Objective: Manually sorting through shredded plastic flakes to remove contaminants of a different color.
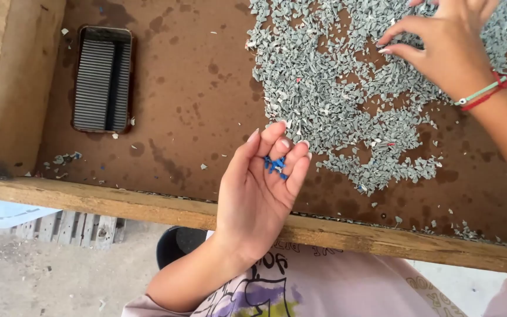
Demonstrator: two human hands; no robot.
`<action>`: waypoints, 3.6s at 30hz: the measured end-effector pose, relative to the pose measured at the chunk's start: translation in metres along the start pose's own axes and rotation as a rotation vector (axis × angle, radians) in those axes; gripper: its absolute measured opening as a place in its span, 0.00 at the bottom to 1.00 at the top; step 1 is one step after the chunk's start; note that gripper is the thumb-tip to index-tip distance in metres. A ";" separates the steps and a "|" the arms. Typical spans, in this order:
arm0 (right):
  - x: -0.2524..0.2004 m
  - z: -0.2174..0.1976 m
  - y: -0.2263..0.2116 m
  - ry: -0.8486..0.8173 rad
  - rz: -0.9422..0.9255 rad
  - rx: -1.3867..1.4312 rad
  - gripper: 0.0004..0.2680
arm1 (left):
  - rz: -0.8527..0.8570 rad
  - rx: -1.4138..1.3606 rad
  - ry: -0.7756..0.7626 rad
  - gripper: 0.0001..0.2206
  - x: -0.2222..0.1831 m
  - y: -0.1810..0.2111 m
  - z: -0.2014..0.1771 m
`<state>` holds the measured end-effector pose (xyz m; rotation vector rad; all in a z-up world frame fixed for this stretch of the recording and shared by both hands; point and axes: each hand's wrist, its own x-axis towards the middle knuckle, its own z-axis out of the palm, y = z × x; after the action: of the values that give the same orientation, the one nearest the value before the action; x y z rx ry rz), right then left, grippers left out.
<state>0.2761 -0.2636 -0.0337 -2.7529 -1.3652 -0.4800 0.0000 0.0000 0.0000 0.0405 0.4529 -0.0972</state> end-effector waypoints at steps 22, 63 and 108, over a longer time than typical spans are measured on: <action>-0.004 0.013 0.000 0.020 0.014 -0.121 0.07 | 0.018 0.016 -0.057 0.15 -0.001 0.000 -0.001; -0.002 -0.007 -0.005 -0.060 0.156 0.054 0.05 | 0.013 0.015 -0.087 0.15 0.000 -0.001 -0.001; -0.005 0.007 -0.010 -0.023 0.097 0.098 0.08 | 0.026 -0.006 -0.170 0.16 0.000 -0.001 -0.005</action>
<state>0.2669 -0.2602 -0.0425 -2.7376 -1.2175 -0.3670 -0.0024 -0.0002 -0.0046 0.0322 0.2830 -0.0733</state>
